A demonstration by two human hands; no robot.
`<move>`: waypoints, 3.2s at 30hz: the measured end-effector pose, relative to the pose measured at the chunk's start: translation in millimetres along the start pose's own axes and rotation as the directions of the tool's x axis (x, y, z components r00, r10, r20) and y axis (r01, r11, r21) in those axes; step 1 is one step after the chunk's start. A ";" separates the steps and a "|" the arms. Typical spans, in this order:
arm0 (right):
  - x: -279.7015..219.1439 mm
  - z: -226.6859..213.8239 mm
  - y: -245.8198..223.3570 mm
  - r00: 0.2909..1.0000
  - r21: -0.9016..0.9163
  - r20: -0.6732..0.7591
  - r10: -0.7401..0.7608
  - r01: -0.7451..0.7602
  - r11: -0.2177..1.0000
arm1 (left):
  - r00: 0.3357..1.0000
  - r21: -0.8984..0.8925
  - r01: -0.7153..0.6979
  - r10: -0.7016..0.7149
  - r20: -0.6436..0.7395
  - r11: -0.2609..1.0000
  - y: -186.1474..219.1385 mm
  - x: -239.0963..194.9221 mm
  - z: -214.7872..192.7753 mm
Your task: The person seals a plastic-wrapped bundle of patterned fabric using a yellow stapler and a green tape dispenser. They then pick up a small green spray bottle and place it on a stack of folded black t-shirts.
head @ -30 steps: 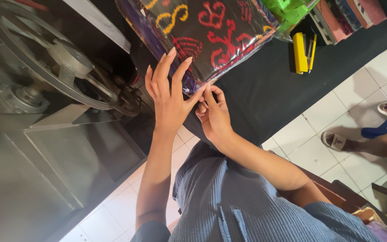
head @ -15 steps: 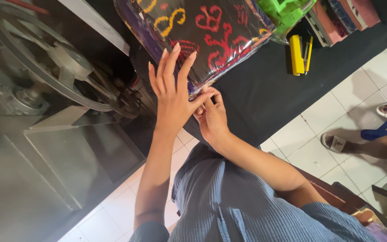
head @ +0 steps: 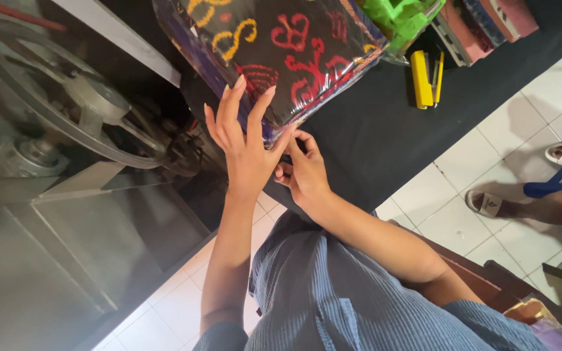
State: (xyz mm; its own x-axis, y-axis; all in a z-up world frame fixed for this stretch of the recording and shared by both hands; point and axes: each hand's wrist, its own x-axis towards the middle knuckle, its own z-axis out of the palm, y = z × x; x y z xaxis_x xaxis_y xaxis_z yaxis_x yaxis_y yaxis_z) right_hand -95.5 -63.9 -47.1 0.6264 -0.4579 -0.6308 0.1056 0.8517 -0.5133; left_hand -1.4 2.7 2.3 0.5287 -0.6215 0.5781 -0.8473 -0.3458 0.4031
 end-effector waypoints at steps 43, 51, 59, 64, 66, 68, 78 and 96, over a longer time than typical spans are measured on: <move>11.5 -29.9 -63.8 0.941 -0.637 0.338 0.025 0.209 0.742 | 0.990 -0.037 -0.041 0.045 0.131 0.998 -1.4 9.1 -9.9; 21.4 -35.4 -57.0 0.947 -0.633 0.317 0.057 0.166 0.756 | 0.998 -0.081 0.038 -0.034 0.047 0.996 -3.9 -3.8 3.7; 21.2 -40.4 -64.0 0.928 -0.599 0.357 0.102 0.144 0.787 | 0.994 -0.170 0.111 -0.110 0.015 0.979 0.3 -2.6 10.0; 23.9 -48.6 -62.9 0.916 -0.529 0.387 0.106 0.126 0.839 | 0.982 -0.166 0.181 -0.188 -0.027 0.969 7.1 -4.4 9.8; 24.3 -51.0 -62.0 0.907 -0.516 0.408 0.104 0.135 0.846 | 0.973 -0.199 0.223 -0.231 -0.014 0.954 12.9 -4.6 6.8; 25.9 -49.9 -61.4 0.902 -0.517 0.420 0.097 0.150 0.843 | 0.956 -0.284 0.273 -0.291 -0.024 0.919 19.1 -5.1 3.0; 10.1 -56.3 -73.5 0.879 -0.590 0.460 0.124 0.198 0.783 | 0.822 -0.383 0.409 -0.516 -0.239 0.828 33.1 -9.3 -16.8; 9.4 -118.3 -230.9 0.527 -0.751 0.460 -0.715 0.661 0.003 | 0.986 0.490 -0.046 -0.040 0.163 0.871 129.7 75.9 85.8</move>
State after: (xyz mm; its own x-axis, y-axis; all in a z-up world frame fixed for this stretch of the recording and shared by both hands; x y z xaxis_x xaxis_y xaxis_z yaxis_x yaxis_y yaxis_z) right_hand -205.4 -295.0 -3.3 0.6098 -0.7326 0.3025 -0.1657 -0.4911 -0.8552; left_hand -75.5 -149.6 37.5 0.5465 -0.7135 0.4384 -0.7867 -0.6169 -0.0233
